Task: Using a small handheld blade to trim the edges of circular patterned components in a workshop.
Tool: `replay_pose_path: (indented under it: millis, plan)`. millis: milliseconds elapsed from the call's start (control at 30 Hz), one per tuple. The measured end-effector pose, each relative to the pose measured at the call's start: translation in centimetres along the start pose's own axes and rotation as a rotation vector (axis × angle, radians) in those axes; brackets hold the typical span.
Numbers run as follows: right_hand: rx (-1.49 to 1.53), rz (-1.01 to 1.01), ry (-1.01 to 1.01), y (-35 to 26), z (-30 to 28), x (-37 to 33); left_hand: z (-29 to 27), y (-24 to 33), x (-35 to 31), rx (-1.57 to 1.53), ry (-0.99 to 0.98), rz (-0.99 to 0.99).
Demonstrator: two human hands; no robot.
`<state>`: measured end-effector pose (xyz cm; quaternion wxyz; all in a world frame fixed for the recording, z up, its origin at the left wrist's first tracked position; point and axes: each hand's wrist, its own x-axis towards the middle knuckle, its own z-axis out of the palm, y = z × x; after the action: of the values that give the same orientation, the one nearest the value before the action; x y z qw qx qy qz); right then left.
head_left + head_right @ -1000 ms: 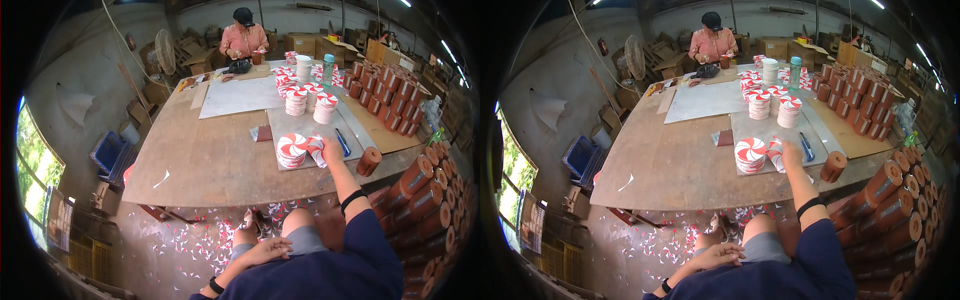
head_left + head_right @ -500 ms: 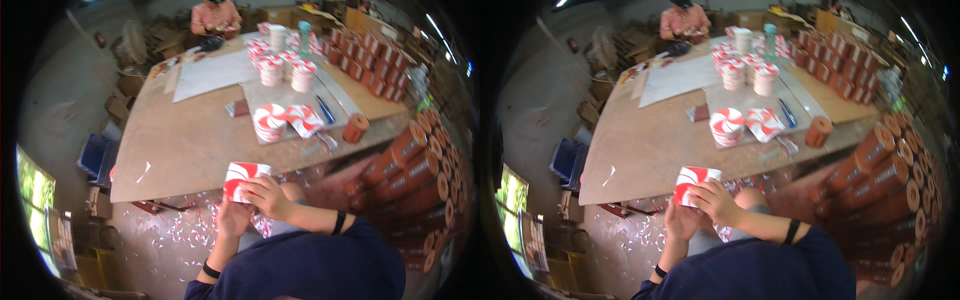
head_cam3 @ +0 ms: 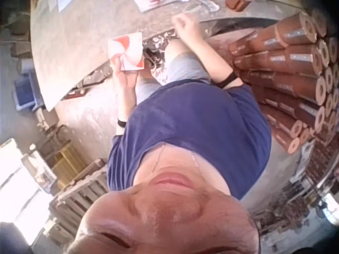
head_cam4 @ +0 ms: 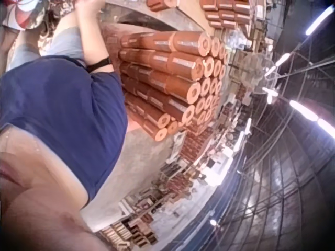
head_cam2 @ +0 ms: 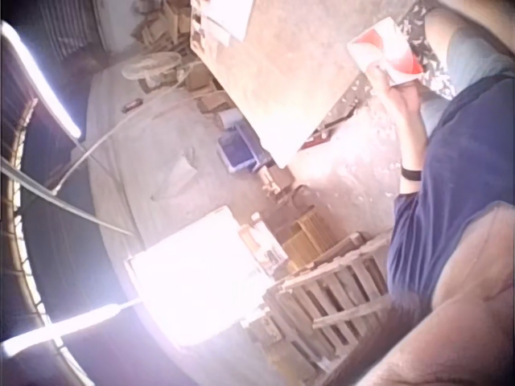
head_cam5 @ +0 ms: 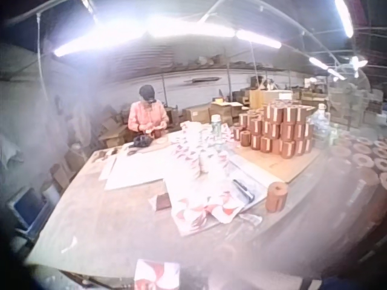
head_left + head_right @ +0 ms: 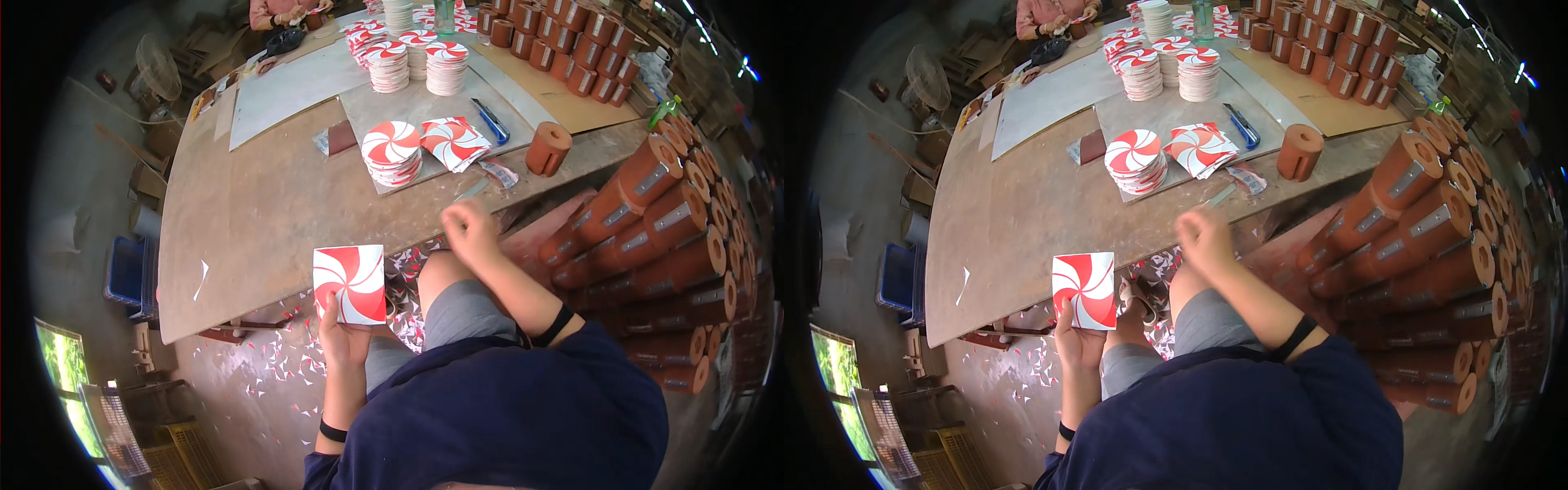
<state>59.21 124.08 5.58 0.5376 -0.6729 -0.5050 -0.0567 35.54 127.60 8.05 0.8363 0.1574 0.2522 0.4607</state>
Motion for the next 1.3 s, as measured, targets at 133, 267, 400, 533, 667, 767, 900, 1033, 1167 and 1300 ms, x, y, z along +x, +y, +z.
replay_pose_path:
  millis: [133, 267, 400, 533, 667, 767, 900, 1033, 1167, 1300]
  plan:
    - [-0.381, 0.257, 0.011, 7.1, 0.8, 1.1, 0.2, 0.1, -0.3, -0.039, -0.037, -0.025]
    - [-0.664, 0.401, -0.001, 7.3, 2.3, 2.0, 0.0, 0.0, -0.2, -0.055, -0.072, -0.035]
    - [-0.84, 0.451, -0.051, 7.1, 3.0, 2.2, 0.0, 0.1, -0.8, -0.03, -0.096, -0.002]
    - [-0.81, 0.471, -0.072, 7.9, 2.7, 1.7, 0.3, 0.2, -0.8, 0.027, -0.061, 0.06]
    - [-0.834, 0.478, -0.002, 7.7, 1.5, 0.4, -0.1, 0.2, -0.4, -0.051, -0.072, 0.02]
    - [-0.753, 0.549, 0.132, 8.3, 0.4, -0.4, 0.0, 0.1, -0.3, -0.07, -0.074, 0.014]
    - [-0.44, 0.544, 0.337, 11.7, 0.3, -1.7, 0.2, -0.1, -0.3, -0.075, -0.094, -0.014]
    - [0.054, 0.925, 0.377, 10.2, -0.1, -1.5, 0.3, -0.1, -0.8, -0.099, -0.075, 0.001]
    - [0.278, 1.025, 0.449, 9.4, -0.7, -1.2, 0.2, -0.1, -0.9, -0.088, -0.089, 0.017]
    - [0.603, 1.118, 0.31, 8.1, -1.8, -2.0, 0.4, 0.2, -0.6, -0.101, -0.086, 0.006]
